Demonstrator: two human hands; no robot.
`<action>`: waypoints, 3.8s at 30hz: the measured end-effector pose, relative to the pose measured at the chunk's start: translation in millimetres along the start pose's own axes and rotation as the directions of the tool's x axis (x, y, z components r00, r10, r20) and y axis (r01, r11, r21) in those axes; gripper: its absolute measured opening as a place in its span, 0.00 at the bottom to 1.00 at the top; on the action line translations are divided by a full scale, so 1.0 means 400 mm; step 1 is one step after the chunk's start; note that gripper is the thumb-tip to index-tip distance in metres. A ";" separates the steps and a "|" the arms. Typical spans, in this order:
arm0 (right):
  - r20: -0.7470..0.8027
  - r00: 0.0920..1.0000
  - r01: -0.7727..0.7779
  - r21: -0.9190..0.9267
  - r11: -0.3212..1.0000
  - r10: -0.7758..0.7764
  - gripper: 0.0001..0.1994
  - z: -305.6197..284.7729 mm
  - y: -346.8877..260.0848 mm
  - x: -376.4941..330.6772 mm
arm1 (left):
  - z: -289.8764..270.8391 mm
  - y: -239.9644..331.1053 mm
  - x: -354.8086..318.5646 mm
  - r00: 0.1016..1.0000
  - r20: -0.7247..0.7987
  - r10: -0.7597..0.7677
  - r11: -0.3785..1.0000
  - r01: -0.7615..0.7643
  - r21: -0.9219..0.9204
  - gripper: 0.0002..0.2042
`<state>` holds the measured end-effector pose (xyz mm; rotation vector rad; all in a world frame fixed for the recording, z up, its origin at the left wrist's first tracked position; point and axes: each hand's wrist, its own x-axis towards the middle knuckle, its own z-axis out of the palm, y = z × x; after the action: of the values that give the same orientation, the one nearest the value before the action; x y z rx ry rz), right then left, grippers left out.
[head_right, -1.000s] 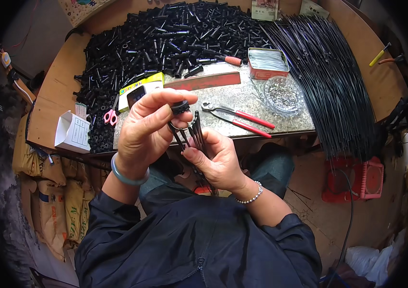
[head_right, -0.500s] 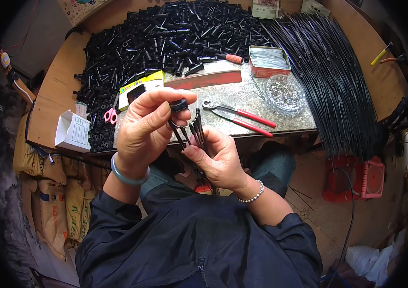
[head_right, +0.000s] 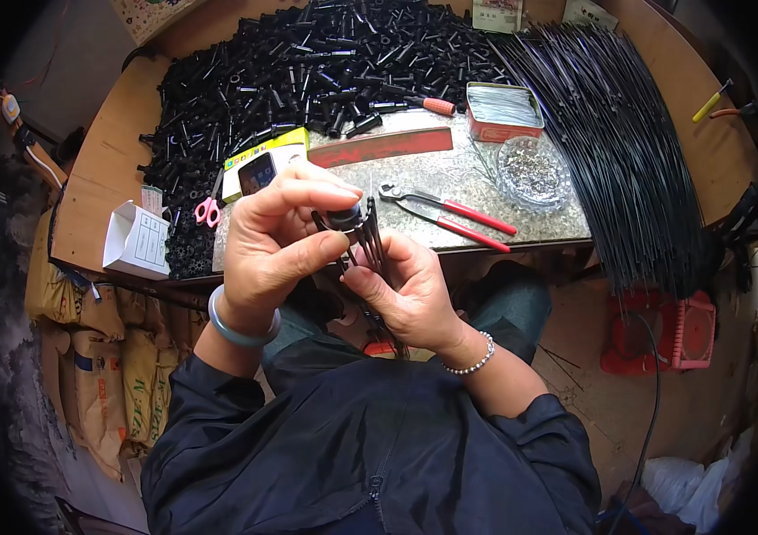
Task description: Assembling black plastic components onto bundles of thin cables using tools at a workbench.
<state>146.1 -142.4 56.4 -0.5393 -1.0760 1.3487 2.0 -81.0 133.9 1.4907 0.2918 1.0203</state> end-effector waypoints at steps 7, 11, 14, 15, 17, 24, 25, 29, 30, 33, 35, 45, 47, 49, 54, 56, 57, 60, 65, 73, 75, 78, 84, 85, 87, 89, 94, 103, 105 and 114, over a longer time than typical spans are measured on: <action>0.013 1.000 0.019 0.051 0.999 -0.020 0.11 0.008 -0.028 0.015 | -0.007 0.011 -0.003 0.997 0.026 0.073 0.979 -0.077 0.191 0.11; 0.060 0.997 0.045 0.165 0.985 -0.056 0.10 -0.017 -0.046 0.029 | -0.004 0.013 -0.004 0.998 0.025 0.053 0.990 -0.056 0.127 0.11; 0.090 0.996 0.000 0.153 0.988 -0.014 0.08 -0.019 -0.059 0.027 | -0.002 0.015 -0.010 1.000 0.014 0.010 0.998 -0.011 0.065 0.11; 0.089 0.996 0.005 0.142 0.990 -0.018 0.08 -0.018 -0.058 0.027 | -0.002 0.017 -0.010 1.000 0.014 0.010 0.998 -0.011 0.066 0.11; 0.085 0.996 0.010 0.132 0.991 -0.022 0.07 -0.019 -0.056 0.026 | 0.000 0.021 -0.009 0.999 0.027 -0.046 0.999 0.047 -0.025 0.11; 0.125 0.987 -0.139 0.360 0.922 0.100 0.09 -0.021 -0.031 0.035 | -0.017 -0.012 -0.005 0.998 0.063 -0.014 0.994 0.021 -0.109 0.13; 0.169 0.973 -0.212 0.394 0.894 0.156 0.10 -0.022 -0.027 0.035 | -0.023 -0.009 -0.007 0.994 0.095 -0.049 0.993 0.058 -0.103 0.16; 0.200 0.974 -0.172 0.358 0.918 0.104 0.09 -0.008 -0.034 0.037 | -0.023 0.032 -0.008 0.944 0.156 -0.293 0.871 0.330 -0.364 0.26; 0.203 0.973 -0.175 0.360 0.917 0.106 0.09 0.001 -0.037 0.036 | -0.012 0.038 -0.005 0.944 0.152 -0.293 0.872 0.329 -0.363 0.26; -0.108 0.989 0.116 0.106 0.988 -0.105 0.06 0.030 -0.034 0.033 | 0.016 0.056 -0.008 0.981 -0.148 -0.124 0.965 0.154 0.213 0.30; -0.153 0.978 0.146 0.005 0.989 -0.144 0.06 0.046 -0.034 0.028 | 0.026 0.072 -0.021 1.000 0.008 0.008 0.840 -0.011 0.543 0.24; 0.082 0.997 -0.028 0.269 0.963 0.006 0.08 0.004 -0.020 0.016 | 0.022 0.085 -0.022 0.991 0.022 0.129 0.672 -0.104 0.734 0.13; 0.094 0.996 -0.013 0.236 0.972 -0.010 0.07 0.000 -0.030 0.025 | 0.020 0.083 -0.021 0.986 0.041 0.161 0.647 -0.136 0.750 0.14; 0.107 0.994 0.004 0.203 0.979 -0.026 0.06 0.001 -0.033 0.027 | 0.034 0.083 -0.022 0.980 0.037 0.194 0.631 -0.154 0.760 0.13; -0.006 1.000 0.023 0.264 0.964 -0.023 0.02 0.007 -0.020 0.022 | 0.047 0.066 -0.035 0.976 -0.029 0.214 0.668 -0.125 0.734 0.15; 0.014 0.999 0.046 0.245 0.969 -0.051 0.03 0.006 -0.019 0.020 | 0.037 0.073 -0.034 0.989 -0.015 0.150 0.687 -0.093 0.721 0.15; 0.034 0.996 0.069 0.224 0.972 -0.079 0.05 0.006 -0.018 0.019 | 0.031 0.077 -0.032 0.996 0.002 0.086 0.704 -0.062 0.708 0.14; -0.013 0.996 0.094 0.256 0.962 -0.094 0.07 0.015 -0.014 0.018 | 0.021 0.079 -0.019 0.989 0.105 0.107 0.689 -0.150 0.709 0.12; 0.149 0.981 -0.141 0.133 0.981 0.121 0.16 0.014 -0.011 0.015 | 0.017 0.085 -0.021 0.987 0.145 0.073 0.716 -0.153 0.681 0.14; 0.071 0.993 0.111 -0.319 0.941 -0.093 0.22 0.032 0.030 0.023 | 0.023 0.064 -0.019 0.998 -0.025 0.065 0.812 -0.038 0.582 0.33; 0.083 0.958 0.264 -0.627 0.733 -0.273 0.16 0.036 0.022 0.032 | 0.019 0.064 -0.020 0.996 0.025 0.088 0.775 -0.084 0.627 0.30; 0.024 0.961 0.203 -0.736 0.646 -0.275 0.12 0.045 0.036 0.029 | 0.023 0.041 -0.028 0.985 0.005 0.171 0.698 -0.125 0.705 0.27; 0.123 0.950 0.280 -0.740 0.612 -0.286 0.08 0.021 0.067 0.031 | 0.043 -0.001 -0.054 0.980 -0.090 0.178 0.760 -0.079 0.645 0.30; 0.153 0.958 0.278 -0.714 0.643 -0.244 0.08 0.015 0.060 0.028 | 0.048 -0.018 -0.056 0.975 -0.133 0.178 0.902 -0.108 0.418 0.31; 0.228 0.955 0.292 -0.592 0.751 -0.192 0.08 0.007 0.080 0.025 | 0.026 -0.048 -0.056 0.991 -0.067 0.118 0.973 -0.102 0.206 0.34; 0.259 0.956 0.264 -0.570 0.778 -0.135 0.09 0.010 0.073 0.021 | -0.008 -0.073 -0.047 0.991 0.085 -0.100 0.956 0.071 0.286 0.25; 0.257 0.945 0.116 -0.842 0.527 0.202 0.14 -0.015 0.022 0.003 | 0.001 -0.092 -0.080 0.939 -0.014 -0.345 0.912 0.339 0.231 0.18; 0.373 0.823 0.401 -0.916 -0.027 -0.427 0.20 0.047 -0.091 0.048 | 0.021 -0.102 -0.093 0.963 -0.267 -0.034 0.894 0.149 0.422 0.14; 0.412 0.786 0.430 -0.900 -0.072 -0.461 0.09 0.057 -0.077 0.033 | 0.014 -0.097 -0.095 0.957 -0.290 0.006 0.865 0.141 0.481 0.15; 0.174 0.972 0.123 -0.949 -0.291 -0.156 0.12 -0.293 0.041 0.014 | -0.041 -0.100 -0.115 0.910 -0.395 -0.124 0.949 0.225 0.221 0.17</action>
<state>237.1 -103.4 -8.6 -1.5807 -2.0782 -0.2648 -21.3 -93.2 76.6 1.4608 0.8529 1.1503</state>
